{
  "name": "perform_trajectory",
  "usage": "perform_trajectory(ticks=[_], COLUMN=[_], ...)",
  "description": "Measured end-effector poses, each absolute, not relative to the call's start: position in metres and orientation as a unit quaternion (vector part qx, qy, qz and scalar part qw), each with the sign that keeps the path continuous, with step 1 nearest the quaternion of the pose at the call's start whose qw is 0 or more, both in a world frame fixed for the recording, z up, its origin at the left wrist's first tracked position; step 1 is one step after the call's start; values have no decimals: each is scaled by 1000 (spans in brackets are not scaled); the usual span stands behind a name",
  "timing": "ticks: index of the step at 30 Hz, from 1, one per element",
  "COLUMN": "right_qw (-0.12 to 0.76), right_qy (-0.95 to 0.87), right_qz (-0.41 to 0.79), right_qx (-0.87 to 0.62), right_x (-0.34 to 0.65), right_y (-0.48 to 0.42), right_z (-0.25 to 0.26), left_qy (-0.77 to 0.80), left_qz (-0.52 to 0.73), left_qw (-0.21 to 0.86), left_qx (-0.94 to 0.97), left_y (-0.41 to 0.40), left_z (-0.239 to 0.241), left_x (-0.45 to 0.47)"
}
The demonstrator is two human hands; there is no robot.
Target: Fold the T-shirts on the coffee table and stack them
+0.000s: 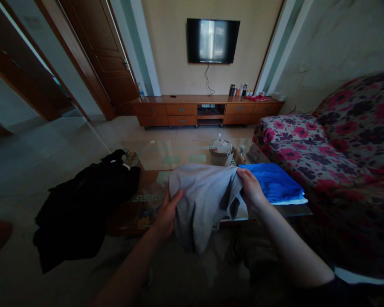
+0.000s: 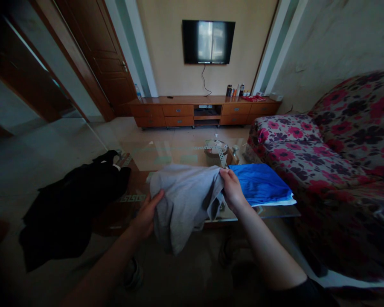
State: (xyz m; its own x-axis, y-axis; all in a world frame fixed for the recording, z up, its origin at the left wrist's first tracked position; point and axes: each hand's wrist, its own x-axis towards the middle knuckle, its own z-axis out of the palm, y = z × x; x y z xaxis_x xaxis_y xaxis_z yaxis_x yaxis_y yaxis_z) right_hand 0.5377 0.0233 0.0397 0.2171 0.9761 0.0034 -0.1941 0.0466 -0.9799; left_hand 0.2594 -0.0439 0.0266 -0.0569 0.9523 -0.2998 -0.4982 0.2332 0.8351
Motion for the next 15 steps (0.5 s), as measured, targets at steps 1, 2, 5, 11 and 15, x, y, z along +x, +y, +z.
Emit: perform_trajectory(ticks=[1,2,5,11,15], right_qw=[626,638,643,599,597], right_qy=[-356,-327,-285,-295,-319], right_qz=[493,504,535,595,613], right_qx=[-488,-483,-467,-447,-408], right_x=[544,550,560,560,555], right_y=[27,30,32,31,24], right_z=[41,42,43,46,57], left_qy=[466,474,488,492,515], left_qz=[570,573,576,585,593], left_qw=[629,620,597,571,552], left_qx=[249,251,273,300,280], left_y=[-42,-39,-35,-31,-29], left_z=[26,25,21,11,8], left_x=[256,253,246,242,240])
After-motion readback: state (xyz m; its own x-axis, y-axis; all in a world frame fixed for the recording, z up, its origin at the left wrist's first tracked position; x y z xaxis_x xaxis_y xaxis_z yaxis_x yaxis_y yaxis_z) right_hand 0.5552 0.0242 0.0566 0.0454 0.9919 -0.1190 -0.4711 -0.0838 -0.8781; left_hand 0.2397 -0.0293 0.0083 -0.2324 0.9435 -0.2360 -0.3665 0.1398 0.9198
